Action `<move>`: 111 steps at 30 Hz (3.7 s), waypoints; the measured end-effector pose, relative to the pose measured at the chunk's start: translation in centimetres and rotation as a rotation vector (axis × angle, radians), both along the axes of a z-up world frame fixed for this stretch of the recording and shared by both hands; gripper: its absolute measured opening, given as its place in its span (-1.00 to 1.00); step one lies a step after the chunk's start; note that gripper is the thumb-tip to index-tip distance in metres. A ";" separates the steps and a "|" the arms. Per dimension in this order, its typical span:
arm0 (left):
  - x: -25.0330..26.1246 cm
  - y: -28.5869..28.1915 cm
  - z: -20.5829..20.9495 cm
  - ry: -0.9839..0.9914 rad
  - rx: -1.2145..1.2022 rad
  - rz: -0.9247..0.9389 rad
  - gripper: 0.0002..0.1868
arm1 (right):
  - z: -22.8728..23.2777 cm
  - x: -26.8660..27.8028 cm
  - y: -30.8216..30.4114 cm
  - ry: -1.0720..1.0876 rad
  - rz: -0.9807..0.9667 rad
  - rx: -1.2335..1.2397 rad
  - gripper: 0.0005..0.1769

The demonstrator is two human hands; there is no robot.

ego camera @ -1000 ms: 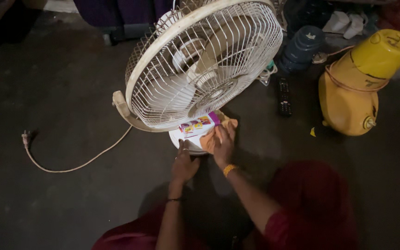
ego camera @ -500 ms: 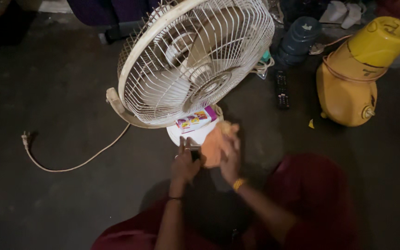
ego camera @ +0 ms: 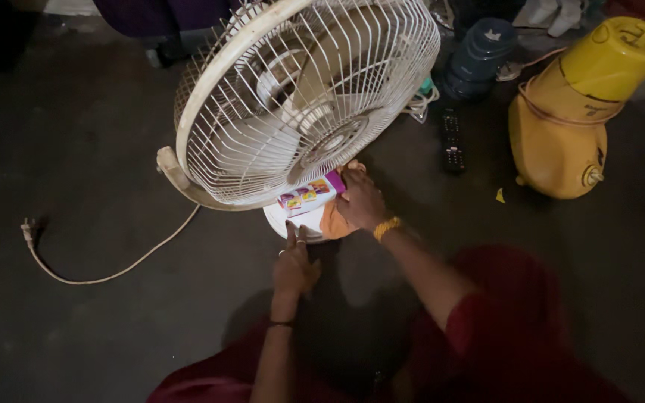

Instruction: The person cleans a table fan by wiping the outer cage and the base with a cloth.

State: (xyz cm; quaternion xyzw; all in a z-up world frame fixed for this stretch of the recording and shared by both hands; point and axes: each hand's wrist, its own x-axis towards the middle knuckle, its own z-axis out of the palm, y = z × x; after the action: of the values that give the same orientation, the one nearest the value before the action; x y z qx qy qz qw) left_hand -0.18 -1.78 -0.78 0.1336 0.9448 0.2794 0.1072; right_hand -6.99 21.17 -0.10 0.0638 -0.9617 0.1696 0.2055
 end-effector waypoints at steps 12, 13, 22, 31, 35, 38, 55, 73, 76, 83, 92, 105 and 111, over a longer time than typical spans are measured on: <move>0.3 -0.3 0.1 -0.014 0.000 -0.007 -0.07 | -2.6 5.1 -1.4 -0.226 -0.211 -0.139 -0.25; 0.3 -0.1 0.0 -0.021 -0.007 -0.001 -0.11 | -3.5 6.0 -0.7 -0.396 -0.269 -0.268 -0.25; -0.2 -0.2 0.6 -0.049 -0.035 -0.001 -0.09 | -3.1 5.0 -0.4 0.062 -0.098 -0.416 -0.37; -0.4 0.1 0.0 -0.057 -0.055 -0.023 -0.16 | -1.4 9.0 -5.6 -0.191 -0.087 -0.193 -0.31; -0.1 0.0 -0.5 -0.005 -0.056 -0.024 -0.09 | -2.1 6.5 -2.9 -0.298 -0.387 -0.419 -0.46; -0.3 0.1 -0.7 -0.047 -0.098 -0.021 -0.08 | -2.9 6.5 -5.0 0.110 -0.143 0.072 -0.27; 0.0 -0.2 1.2 -0.009 -0.056 -0.191 0.05 | 0.0 12.3 -6.7 -0.108 0.330 -0.399 -0.40; 1.7 1.8 34.3 1.187 0.526 0.064 -0.06 | 34.4 3.1 0.5 0.781 0.278 -0.367 -0.67; -0.8 5.6 38.6 1.108 0.383 0.064 -0.07 | 36.7 -3.2 0.1 0.492 0.297 -0.427 -0.58; -6.2 6.1 38.5 1.192 0.147 0.064 0.07 | 35.2 -3.9 0.8 0.444 0.168 -0.433 -0.70; -5.6 8.0 37.7 1.127 0.204 0.306 -0.29 | 35.5 -2.1 0.4 0.636 0.146 -0.424 -0.71; -5.6 6.2 35.5 1.304 0.350 0.479 -0.24 | 34.8 -2.0 -0.3 0.616 0.154 -0.465 -0.70; -5.2 11.2 37.8 1.191 0.070 0.255 -0.57 | 34.2 -2.4 1.6 0.678 0.163 -0.433 -0.67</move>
State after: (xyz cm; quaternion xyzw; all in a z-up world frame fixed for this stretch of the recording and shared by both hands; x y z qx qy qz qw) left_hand -5.43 9.43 37.00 0.1560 0.8411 0.1980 -0.4785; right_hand -9.41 22.76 34.13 0.1472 -0.7734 0.3531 0.5055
